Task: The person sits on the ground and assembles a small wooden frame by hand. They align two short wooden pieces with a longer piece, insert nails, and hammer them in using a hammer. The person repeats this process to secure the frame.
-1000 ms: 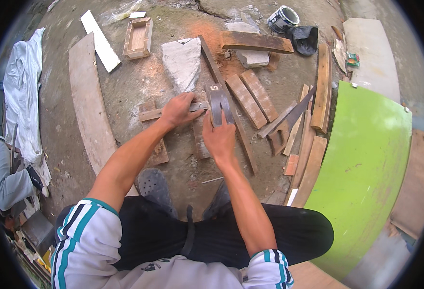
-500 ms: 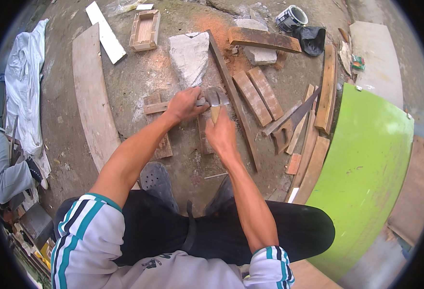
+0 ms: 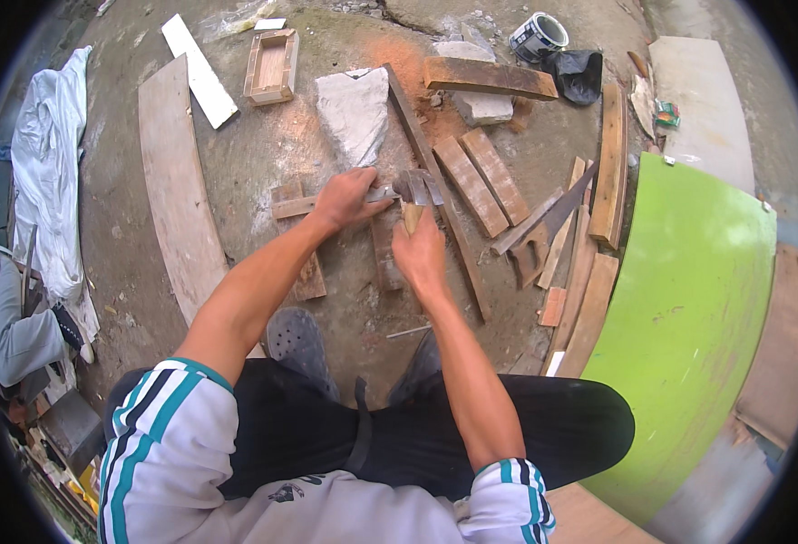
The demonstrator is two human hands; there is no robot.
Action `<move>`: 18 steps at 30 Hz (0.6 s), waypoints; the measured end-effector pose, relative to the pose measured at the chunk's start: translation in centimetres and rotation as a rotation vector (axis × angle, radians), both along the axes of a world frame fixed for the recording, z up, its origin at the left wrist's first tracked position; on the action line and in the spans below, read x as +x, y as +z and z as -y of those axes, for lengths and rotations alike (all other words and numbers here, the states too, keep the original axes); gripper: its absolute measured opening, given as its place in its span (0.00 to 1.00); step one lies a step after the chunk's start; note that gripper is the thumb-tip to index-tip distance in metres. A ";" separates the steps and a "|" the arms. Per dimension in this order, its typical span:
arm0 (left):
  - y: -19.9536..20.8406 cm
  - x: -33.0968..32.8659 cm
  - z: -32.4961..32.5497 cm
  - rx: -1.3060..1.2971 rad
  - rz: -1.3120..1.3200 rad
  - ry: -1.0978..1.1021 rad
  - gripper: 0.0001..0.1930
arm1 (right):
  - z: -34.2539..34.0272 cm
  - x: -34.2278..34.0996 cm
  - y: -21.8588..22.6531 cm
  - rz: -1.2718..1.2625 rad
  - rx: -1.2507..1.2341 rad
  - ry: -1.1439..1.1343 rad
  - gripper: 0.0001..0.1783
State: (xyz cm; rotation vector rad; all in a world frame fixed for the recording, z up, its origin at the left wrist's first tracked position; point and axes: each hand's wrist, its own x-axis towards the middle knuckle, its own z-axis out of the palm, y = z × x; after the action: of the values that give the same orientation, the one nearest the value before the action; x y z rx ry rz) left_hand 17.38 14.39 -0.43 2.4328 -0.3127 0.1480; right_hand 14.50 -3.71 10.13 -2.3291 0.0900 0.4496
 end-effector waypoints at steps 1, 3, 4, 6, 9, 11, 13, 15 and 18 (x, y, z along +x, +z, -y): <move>-0.1 0.0 -0.2 -0.005 0.015 -0.005 0.22 | 0.2 -0.1 -0.4 0.005 0.001 -0.023 0.24; -0.3 0.0 -0.2 0.019 0.045 -0.017 0.21 | 0.6 -0.2 -1.1 0.037 -0.009 -0.049 0.19; -0.3 -0.2 -0.2 0.048 0.060 -0.023 0.20 | 0.7 -0.2 -1.4 0.051 -0.012 -0.063 0.17; -0.1 -0.3 -0.3 0.099 0.067 -0.044 0.19 | 1.1 -0.5 -2.5 0.033 -0.011 -0.055 0.18; 0.3 -0.4 -0.7 0.127 0.077 -0.091 0.18 | 1.7 -0.5 -3.6 -0.019 -0.025 -0.033 0.19; 0.4 -0.6 -1.4 0.094 0.125 -0.129 0.18 | 1.9 -0.5 -3.7 -0.051 -0.040 -0.026 0.20; 0.7 -0.8 -1.9 0.111 0.060 -0.137 0.19 | 1.7 -0.5 -3.6 -0.072 -0.056 -0.027 0.21; 0.9 -1.0 -2.0 0.142 0.020 -0.140 0.19 | 1.6 -0.5 -3.4 -0.074 -0.075 -0.021 0.21; 1.2 -1.1 -2.4 0.250 -0.028 -0.129 0.22 | 1.2 -0.5 -3.1 -0.062 -0.066 -0.007 0.20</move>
State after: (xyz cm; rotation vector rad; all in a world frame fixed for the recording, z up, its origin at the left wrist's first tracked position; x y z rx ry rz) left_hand 16.29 16.77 0.81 2.6486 -0.5005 0.0182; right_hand 14.02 -4.96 7.04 -2.3790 0.1446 0.5231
